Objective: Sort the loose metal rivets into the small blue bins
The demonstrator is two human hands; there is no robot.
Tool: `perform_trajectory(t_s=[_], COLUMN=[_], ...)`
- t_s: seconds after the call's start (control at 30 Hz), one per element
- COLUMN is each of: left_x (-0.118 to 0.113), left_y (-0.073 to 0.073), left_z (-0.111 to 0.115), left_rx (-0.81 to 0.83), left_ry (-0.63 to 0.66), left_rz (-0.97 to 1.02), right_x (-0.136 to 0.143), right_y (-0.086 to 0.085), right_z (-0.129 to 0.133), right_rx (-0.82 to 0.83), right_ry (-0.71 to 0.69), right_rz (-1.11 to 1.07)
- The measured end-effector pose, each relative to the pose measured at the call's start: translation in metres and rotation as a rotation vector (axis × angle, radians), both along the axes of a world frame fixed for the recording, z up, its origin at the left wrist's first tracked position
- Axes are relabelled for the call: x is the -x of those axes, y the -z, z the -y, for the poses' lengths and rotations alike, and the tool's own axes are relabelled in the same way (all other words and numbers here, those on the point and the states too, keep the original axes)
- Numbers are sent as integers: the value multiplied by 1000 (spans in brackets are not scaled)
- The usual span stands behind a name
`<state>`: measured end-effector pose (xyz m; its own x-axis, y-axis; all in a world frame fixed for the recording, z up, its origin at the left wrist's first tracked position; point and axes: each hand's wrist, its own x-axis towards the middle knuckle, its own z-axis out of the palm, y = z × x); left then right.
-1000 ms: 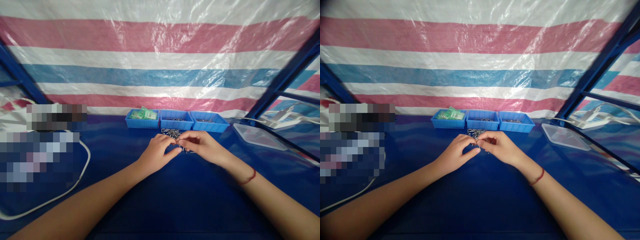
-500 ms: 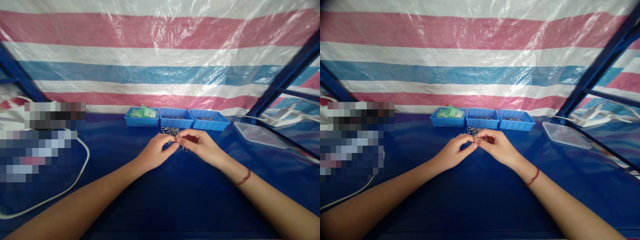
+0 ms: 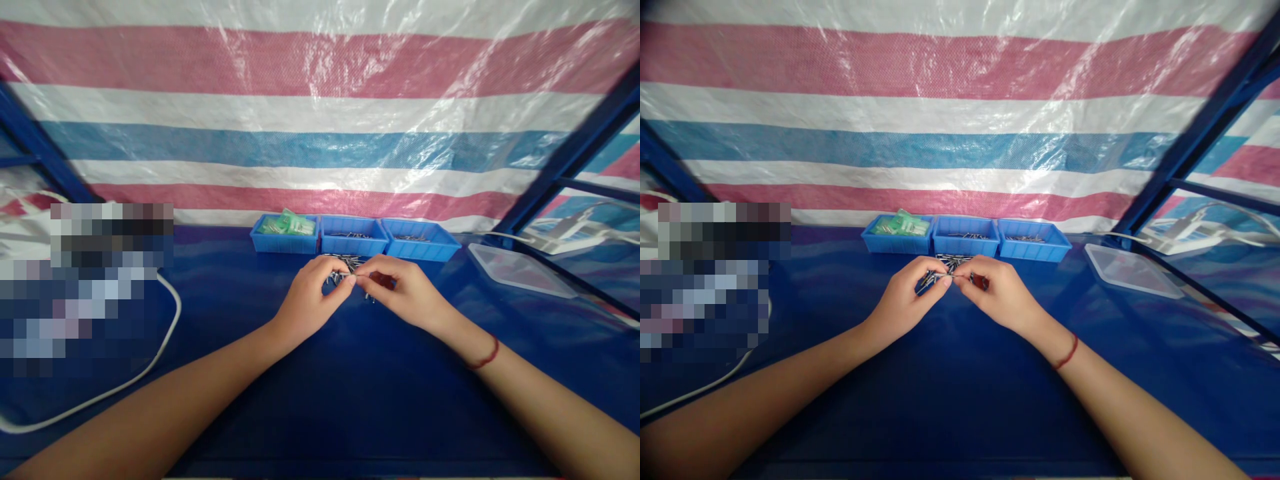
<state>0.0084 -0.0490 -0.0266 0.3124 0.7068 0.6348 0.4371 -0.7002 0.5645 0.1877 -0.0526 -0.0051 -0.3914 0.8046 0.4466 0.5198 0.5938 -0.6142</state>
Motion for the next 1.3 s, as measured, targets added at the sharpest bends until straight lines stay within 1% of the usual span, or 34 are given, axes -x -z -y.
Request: perform_trajectory(t_s=[0.07, 0.13, 0.17, 0.2, 0.27, 0.33, 0.4, 0.5, 0.57, 0.63, 0.73, 0.83, 1.0, 1.07, 1.2, 1.3], left_x=[0, 0, -1, -1, -2, -2, -3, -2, -2, -3, -6, -10, -10, -9, -5, -4], left_y=[1, 2, 2, 3, 4, 5, 5, 4, 3, 2, 1, 1, 2, 2, 1, 3], left_z=[0, 0, 0, 0, 0, 0, 0, 1, 2, 5, 9, 12, 9, 6, 0, -2], left_rx=[-14, -3, 8, 18, 26, 15, 2, -4, -21, -66, -143, -158, -136, -127, -108, -81], left_ry=[-7, -19, -26, -32, -37, -35, -26, -6, 23, 80, 155, 153, 71, 33, -2, -28], left_rz=[-8, -8, -8, -11, -33, -64, -93, -166, -261, -387, -553, -639, -653, -648, -639, -577], right_x=[1, 1, 0, -3, -12, -26, -43, -63, -69, -67, -55, -42, -31, -30, -26, -25], right_y=[1, 3, 4, 5, 7, 7, 7, 8, 8, 8, 7, 6, 4, 4, 3, 3], right_z=[0, -3, -5, -9, -19, -31, -41, -52, -55, -54, -47, -40, -30, -27, -22, -20], right_rx=[23, 79, 111, 139, 193, 241, 288, 344, 346, 325, 276, 214, 147, 111, 59, 40], right_ry=[-26, -18, 10, 57, 199, 364, 489, 594, 623, 608, 554, 502, 325, 252, 190, 173], right_rz=[27, -23, -74, -143, -308, -483, -612, -675, -677, -654, -574, -429, -5, 111, 199, 217])
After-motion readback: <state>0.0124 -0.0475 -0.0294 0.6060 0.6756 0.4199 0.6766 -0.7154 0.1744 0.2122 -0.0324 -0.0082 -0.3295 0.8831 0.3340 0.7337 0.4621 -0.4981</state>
